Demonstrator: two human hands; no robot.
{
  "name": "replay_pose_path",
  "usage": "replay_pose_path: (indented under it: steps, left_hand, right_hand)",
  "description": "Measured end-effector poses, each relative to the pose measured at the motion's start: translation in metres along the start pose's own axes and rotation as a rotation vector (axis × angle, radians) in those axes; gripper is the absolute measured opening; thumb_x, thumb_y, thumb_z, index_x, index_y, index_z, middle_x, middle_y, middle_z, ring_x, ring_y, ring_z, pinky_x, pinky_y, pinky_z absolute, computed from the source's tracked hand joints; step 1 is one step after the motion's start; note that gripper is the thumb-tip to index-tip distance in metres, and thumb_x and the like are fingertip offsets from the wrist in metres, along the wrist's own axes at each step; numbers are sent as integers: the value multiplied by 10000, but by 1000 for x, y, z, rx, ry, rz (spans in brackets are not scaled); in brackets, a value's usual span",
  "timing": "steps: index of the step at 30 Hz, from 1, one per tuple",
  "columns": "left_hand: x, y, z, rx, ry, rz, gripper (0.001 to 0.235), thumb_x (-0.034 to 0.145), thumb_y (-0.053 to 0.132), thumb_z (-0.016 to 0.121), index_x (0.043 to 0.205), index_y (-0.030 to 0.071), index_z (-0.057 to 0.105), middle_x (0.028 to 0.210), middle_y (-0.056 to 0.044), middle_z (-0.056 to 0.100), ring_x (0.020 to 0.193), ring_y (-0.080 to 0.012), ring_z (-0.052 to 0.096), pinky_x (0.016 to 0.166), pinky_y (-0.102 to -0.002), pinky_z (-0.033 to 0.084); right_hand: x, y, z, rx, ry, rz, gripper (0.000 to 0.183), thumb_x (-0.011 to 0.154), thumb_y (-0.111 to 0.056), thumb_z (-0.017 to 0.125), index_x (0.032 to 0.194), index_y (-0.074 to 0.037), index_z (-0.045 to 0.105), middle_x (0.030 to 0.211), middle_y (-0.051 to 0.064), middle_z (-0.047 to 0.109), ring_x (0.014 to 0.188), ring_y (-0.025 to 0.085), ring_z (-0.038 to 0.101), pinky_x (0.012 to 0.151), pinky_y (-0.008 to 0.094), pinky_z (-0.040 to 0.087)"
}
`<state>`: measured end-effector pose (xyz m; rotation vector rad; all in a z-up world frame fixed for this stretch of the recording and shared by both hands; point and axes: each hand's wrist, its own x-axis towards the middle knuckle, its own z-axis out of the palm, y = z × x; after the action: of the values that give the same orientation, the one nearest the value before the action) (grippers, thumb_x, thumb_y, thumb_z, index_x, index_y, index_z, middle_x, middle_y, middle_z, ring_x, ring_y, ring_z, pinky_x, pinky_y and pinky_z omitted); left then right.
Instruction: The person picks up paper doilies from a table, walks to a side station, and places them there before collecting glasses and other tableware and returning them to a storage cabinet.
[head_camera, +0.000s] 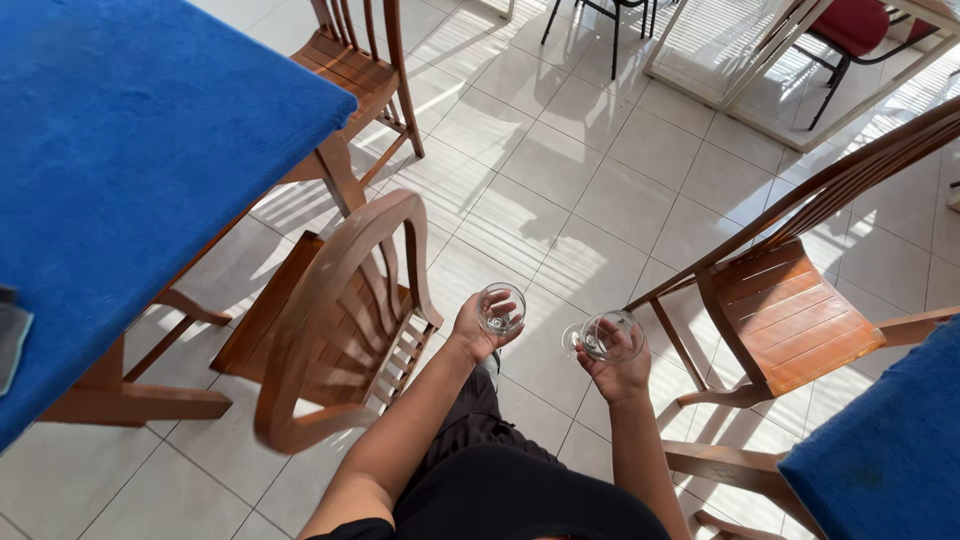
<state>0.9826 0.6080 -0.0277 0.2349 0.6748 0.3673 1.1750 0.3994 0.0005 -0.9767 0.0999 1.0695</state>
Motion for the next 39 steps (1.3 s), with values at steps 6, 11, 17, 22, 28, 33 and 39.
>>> replay_pose_path:
  steps: [6,11,17,22,28,33,39]
  left_hand:
    - [156,76,86,-16,-20,8,363,1000,379,467,1119,84,641,1054,-105,651,940,-307,671,830,-486,626]
    - [259,142,165,-9,-119,3,306,997,353,496,1086,90,625,1035,-100,649,920,-301,661,817,-479,621]
    - [378,213,214,23,-26,9,346,1007,362,441,1097,93,639,1051,-111,640,923,-295,667,817,-483,629]
    - [496,267,247,-10,-3,110,372,1028,371,428,1112,76,639,1089,-111,645,944,-297,674,847,-475,628]
    - [616,356,338,-55,70,144,366,1030,397,422,1113,107,630,1060,-85,636,949,-296,664,856,-496,614]
    - [673,444,373,-85,32,299,422,1014,399,383,1101,78,645,1075,-112,665,949,-308,675,855,-501,625]
    - [763,550,326,-266,118,434,396,1023,413,427,1096,88,640,1074,-110,667,979,-318,685,868,-507,617]
  right_hand:
    - [151,-80,43,-91,-6,1,639,1017,-592,352,1214,-33,590,1127,151,622,843,362,647,710,443,535]
    - [248,-167,79,-132,39,-63,615,1021,-561,354,1227,-22,566,1156,138,602,866,364,642,737,430,542]
    - [377,-237,72,-59,58,-65,636,1030,-571,320,1243,-20,559,1178,129,595,885,360,624,756,436,539]
    - [514,-291,68,-93,87,-18,643,1038,-567,311,1269,-16,549,1214,135,565,922,374,598,790,442,531]
    - [688,-412,145,-131,71,89,635,1032,-556,295,1251,-33,579,1214,112,558,922,393,591,803,455,515]
    - [818,-474,234,-247,-37,57,622,1034,-538,317,1253,-24,591,1209,129,588,913,371,617,792,445,530]
    - [969,-463,342,-341,-215,203,623,1029,-555,339,1264,-40,599,1172,102,588,889,354,630,781,428,532]
